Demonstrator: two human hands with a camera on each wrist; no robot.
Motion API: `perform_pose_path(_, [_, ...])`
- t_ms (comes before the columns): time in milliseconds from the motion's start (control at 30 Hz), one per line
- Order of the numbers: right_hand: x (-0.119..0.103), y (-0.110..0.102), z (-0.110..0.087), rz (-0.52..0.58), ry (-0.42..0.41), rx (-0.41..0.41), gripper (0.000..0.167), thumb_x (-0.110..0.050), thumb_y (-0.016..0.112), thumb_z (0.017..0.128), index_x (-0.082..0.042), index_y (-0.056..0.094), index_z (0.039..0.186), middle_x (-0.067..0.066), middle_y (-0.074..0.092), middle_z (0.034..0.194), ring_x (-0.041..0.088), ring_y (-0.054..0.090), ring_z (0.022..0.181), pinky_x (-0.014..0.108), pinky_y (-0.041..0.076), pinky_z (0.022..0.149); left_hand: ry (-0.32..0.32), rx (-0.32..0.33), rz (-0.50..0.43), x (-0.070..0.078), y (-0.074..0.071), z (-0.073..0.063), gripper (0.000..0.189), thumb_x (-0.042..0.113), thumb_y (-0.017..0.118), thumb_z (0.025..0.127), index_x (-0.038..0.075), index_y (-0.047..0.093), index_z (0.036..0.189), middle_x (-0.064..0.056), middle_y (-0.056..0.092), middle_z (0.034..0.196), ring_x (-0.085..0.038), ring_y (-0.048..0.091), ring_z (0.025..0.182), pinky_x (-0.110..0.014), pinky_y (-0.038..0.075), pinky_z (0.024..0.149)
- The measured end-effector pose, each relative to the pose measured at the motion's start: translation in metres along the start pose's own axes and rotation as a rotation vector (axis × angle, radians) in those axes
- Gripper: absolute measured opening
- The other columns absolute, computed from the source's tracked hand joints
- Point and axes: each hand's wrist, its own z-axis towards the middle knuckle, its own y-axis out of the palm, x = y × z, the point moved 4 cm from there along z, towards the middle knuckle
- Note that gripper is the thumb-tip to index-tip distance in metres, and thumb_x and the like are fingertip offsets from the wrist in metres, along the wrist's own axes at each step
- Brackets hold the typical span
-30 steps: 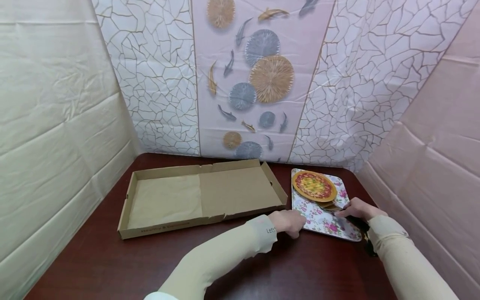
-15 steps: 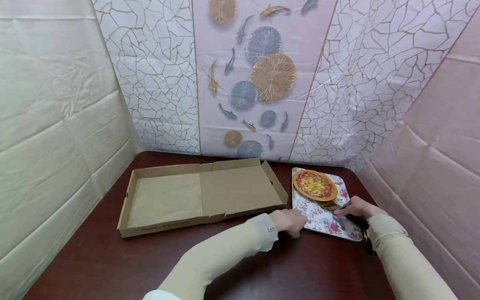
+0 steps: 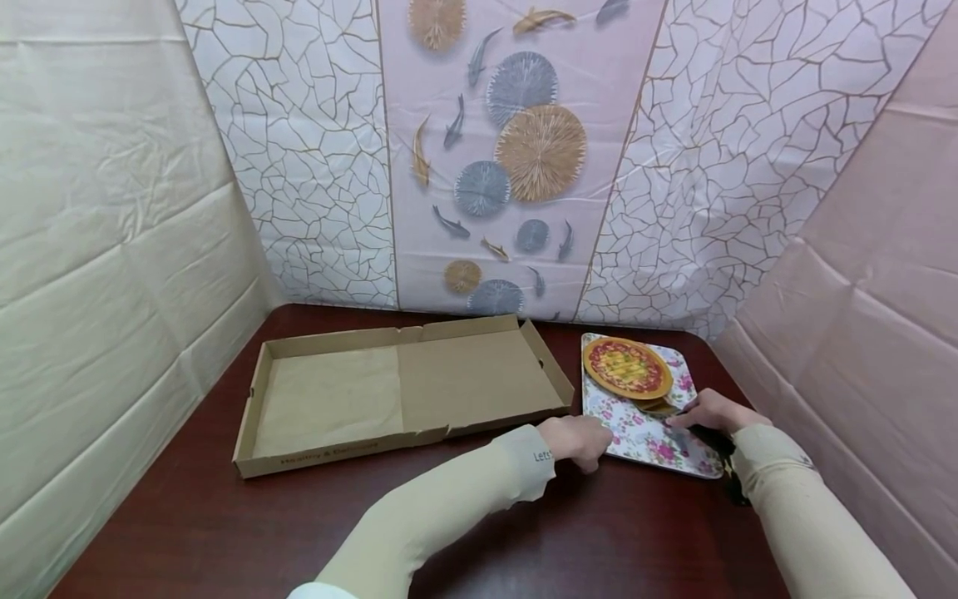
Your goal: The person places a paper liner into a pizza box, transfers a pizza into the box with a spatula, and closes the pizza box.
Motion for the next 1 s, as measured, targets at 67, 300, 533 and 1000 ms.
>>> perform_pose_path(67, [-0.0002, -0.0001, 0.0004, -0.014, -0.001, 0.005, 0.037, -0.022, 0.067, 0.090, -0.014, 0.052, 0.057, -0.006, 0.049, 0.050, 0.007, 0.047, 0.048, 0.025, 0.041, 0.055, -0.006, -0.001, 0.003, 0.0003, 0.0001, 0.0008, 0.018, 0.015, 0.059, 0.094, 0.018, 0.048, 0.080, 0.004, 0.039, 0.068, -0.010, 0.034, 0.058, -0.024, 0.030, 0.051])
perform_pose_path(300, [0.0013, 0.0006, 0.0010, 0.000, 0.010, 0.002, 0.036, -0.021, 0.066, 0.090, -0.014, 0.052, 0.058, -0.005, 0.050, 0.051, 0.007, 0.049, 0.049, 0.025, 0.043, 0.054, -0.014, 0.004, 0.016, 0.0016, 0.0010, 0.0017, 0.017, 0.014, 0.058, 0.094, 0.018, 0.048, 0.080, 0.004, 0.038, 0.068, -0.010, 0.033, 0.058, -0.024, 0.030, 0.050])
perform_pose_path(533, [0.0006, -0.0012, 0.0028, -0.040, -0.026, 0.013, 0.040, -0.023, 0.067, 0.090, -0.015, 0.048, 0.055, -0.008, 0.042, 0.049, 0.007, 0.042, 0.049, 0.025, 0.038, 0.054, 0.002, -0.003, 0.006, 0.0012, -0.0005, 0.0011, 0.021, 0.014, 0.057, 0.095, 0.017, 0.046, 0.076, 0.004, 0.034, 0.063, -0.010, 0.030, 0.053, -0.024, 0.028, 0.049])
perform_pose_path(1000, [-0.0003, -0.0029, 0.0067, -0.070, -0.001, 0.015, 0.036, -0.025, 0.067, 0.090, -0.013, 0.055, 0.058, -0.007, 0.048, 0.050, 0.007, 0.045, 0.049, 0.025, 0.039, 0.055, 0.004, 0.002, -0.005, 0.0006, -0.0014, 0.0005, 0.020, 0.014, 0.057, 0.095, 0.018, 0.048, 0.078, 0.004, 0.035, 0.064, -0.010, 0.032, 0.055, -0.024, 0.029, 0.050])
